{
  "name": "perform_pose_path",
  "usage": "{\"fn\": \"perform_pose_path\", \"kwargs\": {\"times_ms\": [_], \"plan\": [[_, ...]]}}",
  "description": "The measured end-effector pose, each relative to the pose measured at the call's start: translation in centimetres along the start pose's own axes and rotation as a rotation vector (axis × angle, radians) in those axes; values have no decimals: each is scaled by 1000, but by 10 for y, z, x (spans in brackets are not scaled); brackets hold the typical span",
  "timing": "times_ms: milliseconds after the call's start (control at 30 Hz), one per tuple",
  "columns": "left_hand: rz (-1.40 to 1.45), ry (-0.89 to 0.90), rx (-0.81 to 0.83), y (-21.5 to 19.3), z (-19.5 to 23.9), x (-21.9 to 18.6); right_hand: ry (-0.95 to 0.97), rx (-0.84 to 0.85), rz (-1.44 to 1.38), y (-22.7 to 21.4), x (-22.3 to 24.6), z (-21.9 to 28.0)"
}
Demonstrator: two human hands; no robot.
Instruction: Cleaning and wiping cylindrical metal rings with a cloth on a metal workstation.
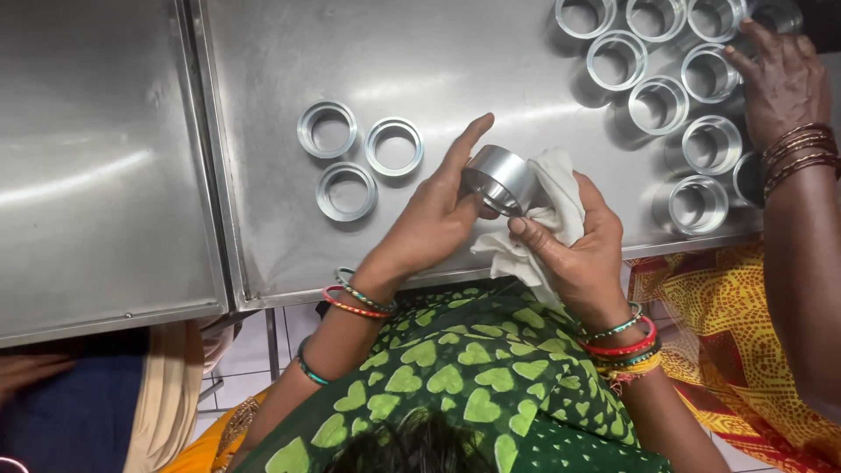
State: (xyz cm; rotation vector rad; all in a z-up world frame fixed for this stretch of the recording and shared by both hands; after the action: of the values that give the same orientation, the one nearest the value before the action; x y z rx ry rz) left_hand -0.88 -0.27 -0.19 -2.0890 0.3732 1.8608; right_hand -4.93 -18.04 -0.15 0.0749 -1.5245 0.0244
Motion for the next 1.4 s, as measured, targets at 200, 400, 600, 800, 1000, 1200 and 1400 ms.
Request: {"fn": "perform_pose_path", "kwargs": {"times_ms": [200,400,600,800,1000,1200,1400], "plan": [[-253,-353,-237,-8,11,28,-23,59,105,-3,-5,-1],[-912,64,-235,-34,37,24,-43,-117,202,-33,-2,-8],[-1155,-31,-341,-44,26,22,-22,-154,187,-48,-5,-3],[-991,264,-142,44,-39,35,-67,-211,210,-52,10,8],[-843,512,-19,131,-102,62,-179,-288,224,-66,30,20],[-884,169,212,73,-64,32,-170,-326,465,-79,21,16],[-356,-236,137,3,7,33,-513,-58,866,10,14,-4]]}}
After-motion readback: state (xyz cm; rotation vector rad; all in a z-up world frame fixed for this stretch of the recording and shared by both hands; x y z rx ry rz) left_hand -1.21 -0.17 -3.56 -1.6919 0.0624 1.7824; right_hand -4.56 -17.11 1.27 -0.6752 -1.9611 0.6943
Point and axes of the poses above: each hand's wrist, its own z-axis away from the middle knuckle, its own y-axis out of the palm, x = y × z, the point moved 3 cm from there along -z, towards the middle knuckle, and after that the axes turned 5 degrees about -z, right-handed, at the moved point
